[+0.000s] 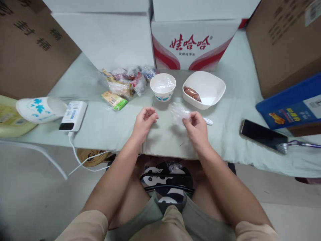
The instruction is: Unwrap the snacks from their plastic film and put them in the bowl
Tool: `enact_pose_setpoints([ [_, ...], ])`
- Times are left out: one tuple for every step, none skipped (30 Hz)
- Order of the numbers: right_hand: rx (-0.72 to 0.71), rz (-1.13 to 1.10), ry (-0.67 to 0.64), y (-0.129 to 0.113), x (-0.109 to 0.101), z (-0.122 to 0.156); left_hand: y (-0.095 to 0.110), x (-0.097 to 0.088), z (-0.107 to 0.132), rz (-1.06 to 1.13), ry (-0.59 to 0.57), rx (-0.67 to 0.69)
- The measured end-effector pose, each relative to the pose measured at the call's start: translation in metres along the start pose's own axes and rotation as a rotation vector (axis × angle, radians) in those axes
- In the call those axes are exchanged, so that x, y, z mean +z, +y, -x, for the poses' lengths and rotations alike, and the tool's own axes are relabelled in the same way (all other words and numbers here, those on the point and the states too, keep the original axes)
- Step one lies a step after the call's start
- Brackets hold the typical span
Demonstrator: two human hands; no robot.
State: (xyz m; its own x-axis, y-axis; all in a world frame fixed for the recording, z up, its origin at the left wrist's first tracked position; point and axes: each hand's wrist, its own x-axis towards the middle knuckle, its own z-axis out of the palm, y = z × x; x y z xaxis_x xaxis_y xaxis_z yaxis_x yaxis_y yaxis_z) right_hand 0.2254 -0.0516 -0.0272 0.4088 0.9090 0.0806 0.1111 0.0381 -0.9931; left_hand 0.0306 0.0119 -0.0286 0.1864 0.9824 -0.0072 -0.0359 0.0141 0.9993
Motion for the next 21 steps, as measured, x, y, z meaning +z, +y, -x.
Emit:
enact_pose_setpoints([
  [-0.031,0.047,0.021,-0.008,-0.003,-0.006,0.002,0.0,-0.001,-0.011,-0.011,0.004],
  [-0.077,0.103,0.044,-0.018,-0.005,-0.014,0.004,0.0,-0.001,-0.027,-0.029,0.011],
  [-0.137,0.171,0.071,-0.029,-0.005,-0.024,0.007,0.0,-0.002,-0.044,-0.05,0.019],
  [-0.213,0.249,0.102,-0.041,-0.003,-0.036,0.009,-0.001,-0.002,-0.057,-0.067,0.028],
  [-0.3,0.343,0.134,-0.053,0.002,-0.051,0.012,-0.002,-0.003,-0.064,-0.08,0.035],
  [-0.393,0.452,0.165,-0.064,0.009,-0.066,0.013,-0.003,-0.003,-0.063,-0.089,0.04],
  [-0.492,0.566,0.179,-0.072,0.019,-0.082,0.015,-0.004,-0.003,-0.054,-0.096,0.042],
  [-0.588,0.681,0.155,-0.078,0.03,-0.097,0.016,-0.005,-0.003,-0.041,-0.1,0.041],
  [-0.657,0.788,0.101,-0.081,0.042,-0.11,0.016,-0.006,-0.003,-0.027,-0.103,0.037],
  [-0.679,0.876,0.026,-0.08,0.055,-0.122,0.016,-0.007,-0.003,-0.018,-0.104,0.034],
  [-0.667,0.952,-0.073,-0.078,0.067,-0.132,0.016,-0.008,-0.003,-0.02,-0.102,0.033],
  [-0.617,1.031,-0.177,-0.075,0.077,-0.14,0.015,-0.009,-0.002,-0.032,-0.099,0.036],
  [-0.539,1.112,-0.282,-0.071,0.085,-0.147,0.016,-0.01,-0.001,-0.054,-0.095,0.041],
  [-0.45,1.188,-0.39,-0.069,0.091,-0.153,0.017,-0.011,0.0,-0.083,-0.095,0.048],
  [-0.361,1.251,-0.498,-0.07,0.095,-0.159,0.018,-0.013,0.001,-0.115,-0.102,0.058],
  [-0.284,1.293,-0.606,-0.072,0.097,-0.164,0.02,-0.015,0.002,-0.148,-0.109,0.067],
  [-0.227,1.313,-0.716,-0.077,0.097,-0.169,0.022,-0.018,0.003,-0.176,-0.116,0.073],
  [-0.186,1.321,-0.817,-0.084,0.097,-0.173,0.024,-0.02,0.003,-0.197,-0.12,0.075],
  [-0.16,1.333,-0.897,-0.091,0.097,-0.177,0.026,-0.023,0.003,-0.21,-0.119,0.074],
  [-0.149,1.365,-0.944,-0.098,0.098,-0.18,0.027,-0.025,0.002,-0.214,-0.113,0.071],
  [-0.151,1.418,-0.963,-0.102,0.1,-0.182,0.028,-0.027,0.002,-0.211,-0.103,0.067],
])
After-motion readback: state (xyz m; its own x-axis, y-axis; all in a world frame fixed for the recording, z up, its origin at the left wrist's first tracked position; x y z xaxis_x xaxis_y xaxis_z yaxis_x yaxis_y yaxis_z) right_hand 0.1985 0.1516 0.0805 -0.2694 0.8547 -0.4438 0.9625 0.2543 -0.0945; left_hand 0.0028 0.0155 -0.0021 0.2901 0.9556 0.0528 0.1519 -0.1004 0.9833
